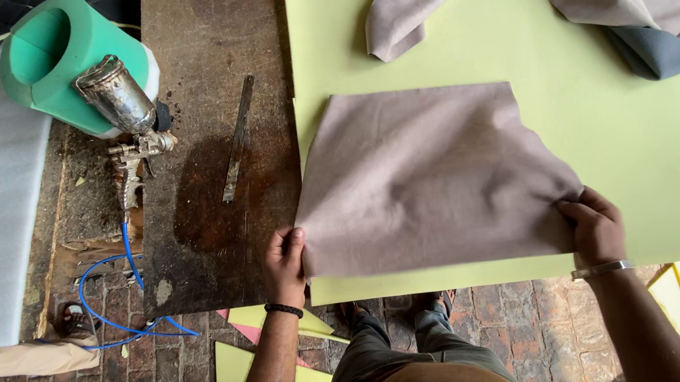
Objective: The person uses a spray gun to apply adhesive to a piece of foam, then places a fabric piece on top and smooths it down. They repeat this process with additional fabric and foam pieces, stacking them on the workbench.
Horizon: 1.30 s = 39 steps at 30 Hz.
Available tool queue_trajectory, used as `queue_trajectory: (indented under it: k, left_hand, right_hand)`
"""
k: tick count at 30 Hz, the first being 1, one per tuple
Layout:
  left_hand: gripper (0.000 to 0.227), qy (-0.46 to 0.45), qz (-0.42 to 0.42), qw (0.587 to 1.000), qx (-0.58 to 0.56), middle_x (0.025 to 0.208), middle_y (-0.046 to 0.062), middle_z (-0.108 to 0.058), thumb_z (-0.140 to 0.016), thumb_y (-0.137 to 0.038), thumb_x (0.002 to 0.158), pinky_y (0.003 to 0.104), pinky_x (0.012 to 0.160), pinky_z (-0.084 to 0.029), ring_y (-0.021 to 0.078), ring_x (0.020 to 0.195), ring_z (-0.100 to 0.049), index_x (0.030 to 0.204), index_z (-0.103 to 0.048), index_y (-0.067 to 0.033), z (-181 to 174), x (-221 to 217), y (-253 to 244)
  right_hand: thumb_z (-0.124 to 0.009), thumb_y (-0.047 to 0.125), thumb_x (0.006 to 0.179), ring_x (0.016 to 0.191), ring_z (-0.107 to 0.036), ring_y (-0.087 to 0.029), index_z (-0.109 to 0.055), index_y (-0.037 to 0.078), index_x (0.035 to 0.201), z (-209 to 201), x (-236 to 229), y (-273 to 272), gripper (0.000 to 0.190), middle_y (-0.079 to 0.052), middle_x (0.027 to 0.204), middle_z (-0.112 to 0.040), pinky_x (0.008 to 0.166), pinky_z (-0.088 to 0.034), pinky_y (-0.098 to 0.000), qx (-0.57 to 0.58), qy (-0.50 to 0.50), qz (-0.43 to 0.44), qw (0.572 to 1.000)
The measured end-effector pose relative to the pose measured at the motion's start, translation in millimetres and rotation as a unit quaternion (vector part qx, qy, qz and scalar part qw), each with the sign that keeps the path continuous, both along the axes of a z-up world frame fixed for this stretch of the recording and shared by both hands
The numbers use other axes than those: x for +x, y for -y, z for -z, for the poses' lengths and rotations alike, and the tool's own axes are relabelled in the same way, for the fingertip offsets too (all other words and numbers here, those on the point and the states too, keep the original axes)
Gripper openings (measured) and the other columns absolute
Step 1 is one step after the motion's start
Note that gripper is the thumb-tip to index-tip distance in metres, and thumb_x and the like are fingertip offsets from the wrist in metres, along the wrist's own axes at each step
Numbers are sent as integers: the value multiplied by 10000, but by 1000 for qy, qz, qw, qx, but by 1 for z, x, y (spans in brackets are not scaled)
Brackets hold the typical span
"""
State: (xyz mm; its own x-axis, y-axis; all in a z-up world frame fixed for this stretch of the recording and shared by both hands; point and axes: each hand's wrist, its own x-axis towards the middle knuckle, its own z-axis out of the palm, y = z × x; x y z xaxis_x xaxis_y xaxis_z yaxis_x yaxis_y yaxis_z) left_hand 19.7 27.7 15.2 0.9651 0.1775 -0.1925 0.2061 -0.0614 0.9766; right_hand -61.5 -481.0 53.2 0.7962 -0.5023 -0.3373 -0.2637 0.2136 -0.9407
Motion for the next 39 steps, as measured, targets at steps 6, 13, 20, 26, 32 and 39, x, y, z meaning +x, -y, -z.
queue_trajectory:
  k: [6,13,20,26,32,39]
  left_hand:
    - [270,-65,-10,960,273,959,127,-761,-724,-306,943,393,759,-563,269,862,-719,1092,-710,-81,32,-25,5]
    - [301,-138,-5,921,364,960,127,-757,-697,-350,958,441,756,-565,334,897,-730,1111,-686,-91,23,-30,14]
    - [319,-161,-2,917,365,857,58,-764,-733,-435,916,394,658,-561,241,763,-726,1068,-729,-155,6,-34,12]
    - [336,-166,3,913,373,841,43,-765,-743,-450,896,390,638,-555,222,742,-718,1086,-737,-174,14,-38,9]
    - [352,-143,1,924,355,833,42,-769,-777,-448,871,359,647,-566,196,739,-724,1071,-750,-160,20,-39,3]
    - [368,-122,-4,933,339,856,43,-772,-805,-428,847,343,653,-570,183,750,-725,1070,-760,-140,24,-43,1]
  right_hand:
    - [-678,151,974,898,-704,-275,-724,-33,1157,26,-22,-30,264,-188,1057,-764,861,-558,-407,-282,-262,-127,914]
    - [-730,197,944,949,-719,-236,-718,-18,1165,48,-25,-32,308,-170,1084,-764,917,-571,-388,-134,-267,-136,945]
    - [-763,204,915,911,-724,-221,-755,4,1111,44,-39,-19,280,-140,1033,-775,885,-592,-380,-114,-292,-145,939]
    - [-781,219,911,867,-704,-216,-769,47,1098,53,-39,-15,255,-112,1008,-786,847,-575,-376,-224,-345,-175,894]
    - [-757,197,921,845,-689,-192,-727,19,1036,64,-45,20,214,-69,917,-755,797,-583,-352,44,-211,-147,965]
    - [-785,219,907,911,-714,-206,-773,32,1084,53,-37,-8,258,-88,993,-779,874,-565,-375,-230,-328,-190,896]
